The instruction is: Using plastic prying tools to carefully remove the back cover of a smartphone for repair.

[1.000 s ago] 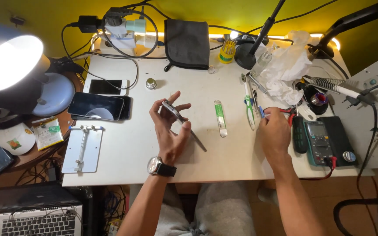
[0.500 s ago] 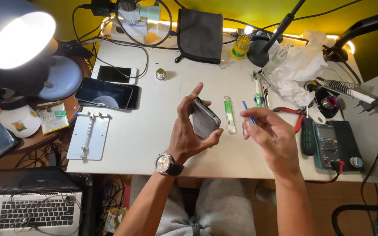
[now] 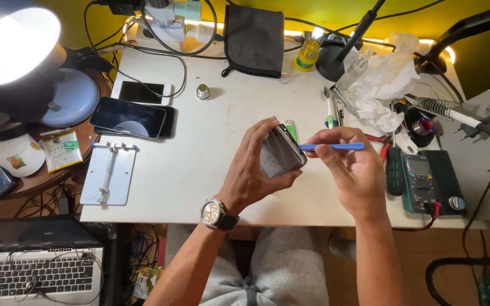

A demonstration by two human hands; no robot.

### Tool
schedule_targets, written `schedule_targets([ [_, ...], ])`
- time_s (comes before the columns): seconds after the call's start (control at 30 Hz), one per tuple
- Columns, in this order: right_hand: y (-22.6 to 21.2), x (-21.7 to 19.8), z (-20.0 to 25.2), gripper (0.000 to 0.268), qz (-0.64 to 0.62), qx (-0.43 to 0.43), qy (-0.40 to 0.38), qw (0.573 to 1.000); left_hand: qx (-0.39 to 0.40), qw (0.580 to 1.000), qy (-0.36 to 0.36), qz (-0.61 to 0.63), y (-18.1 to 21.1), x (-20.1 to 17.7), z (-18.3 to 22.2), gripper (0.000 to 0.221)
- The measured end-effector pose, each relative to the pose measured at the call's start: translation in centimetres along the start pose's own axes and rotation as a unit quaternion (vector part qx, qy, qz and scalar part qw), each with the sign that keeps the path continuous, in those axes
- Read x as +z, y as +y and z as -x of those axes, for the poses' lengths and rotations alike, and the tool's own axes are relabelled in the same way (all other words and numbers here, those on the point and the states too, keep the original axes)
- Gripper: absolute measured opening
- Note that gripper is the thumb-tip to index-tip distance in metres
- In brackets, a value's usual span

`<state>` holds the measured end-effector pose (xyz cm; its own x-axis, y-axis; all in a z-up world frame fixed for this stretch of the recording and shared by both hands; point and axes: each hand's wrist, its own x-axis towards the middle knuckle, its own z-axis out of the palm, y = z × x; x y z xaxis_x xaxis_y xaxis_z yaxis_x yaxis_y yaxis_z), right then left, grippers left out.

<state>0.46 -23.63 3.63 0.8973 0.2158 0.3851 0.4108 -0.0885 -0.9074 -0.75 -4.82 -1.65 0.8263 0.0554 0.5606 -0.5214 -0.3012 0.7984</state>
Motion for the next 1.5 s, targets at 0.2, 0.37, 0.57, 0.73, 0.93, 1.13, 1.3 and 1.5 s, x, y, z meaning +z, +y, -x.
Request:
schedule_targets([
  [0.2, 0.3, -0.5, -0.3, 0.020, -0.029, 0.039, -0.004, 0.999, -0.004, 1.000, -0.013, -0.011, -0.1, 0.3, 0.5, 0.094],
  [0.37, 0.4, -0.7, -0.7, 0.022, -0.031, 0.049, -0.008, 0.998, -0.003, 0.999, -0.029, -0.018, -0.1, 0.3, 0.7, 0.096],
  [0.57, 0.0, -0.5, -1.2, 0.028, 0.021, 0.023, -0.020, 0.999, -0.006, 0.998, -0.053, -0.016, -0.1, 0.0, 0.5, 0.097],
  [0.73, 0.4, -0.4, -1.5, 0.028, 0.017, 0.021, -0.015, 1.000, -0.012, 0.997, -0.071, -0.019, 0.1, -0.3, 0.3, 0.099],
  [0.93, -0.6, 0.5, -1.9, 0.025, 0.010, 0.048, -0.010, 0.999, -0.003, 0.996, -0.091, -0.005, 0.3, -1.1, -0.1, 0.098],
  [1.13, -1.0, 1.3, -2.0, 0.024, 0.066, 0.002, -0.003, 0.998, -0.002, 0.995, -0.102, -0.013, 0.3, -1.4, -0.2, 0.097],
  [1.3, -0.4, 0.1, -2.5, 0.026, 0.035, 0.059, -0.033, 0.997, -0.029, 0.994, -0.108, -0.018, 0.4, -1.5, -0.4, 0.100],
  [1.5, -0.5, -0.4, -2.1, 0.024, 0.014, 0.085, -0.035, 0.996, -0.018, 0.994, -0.109, -0.024, 0.5, -1.3, -0.4, 0.098],
])
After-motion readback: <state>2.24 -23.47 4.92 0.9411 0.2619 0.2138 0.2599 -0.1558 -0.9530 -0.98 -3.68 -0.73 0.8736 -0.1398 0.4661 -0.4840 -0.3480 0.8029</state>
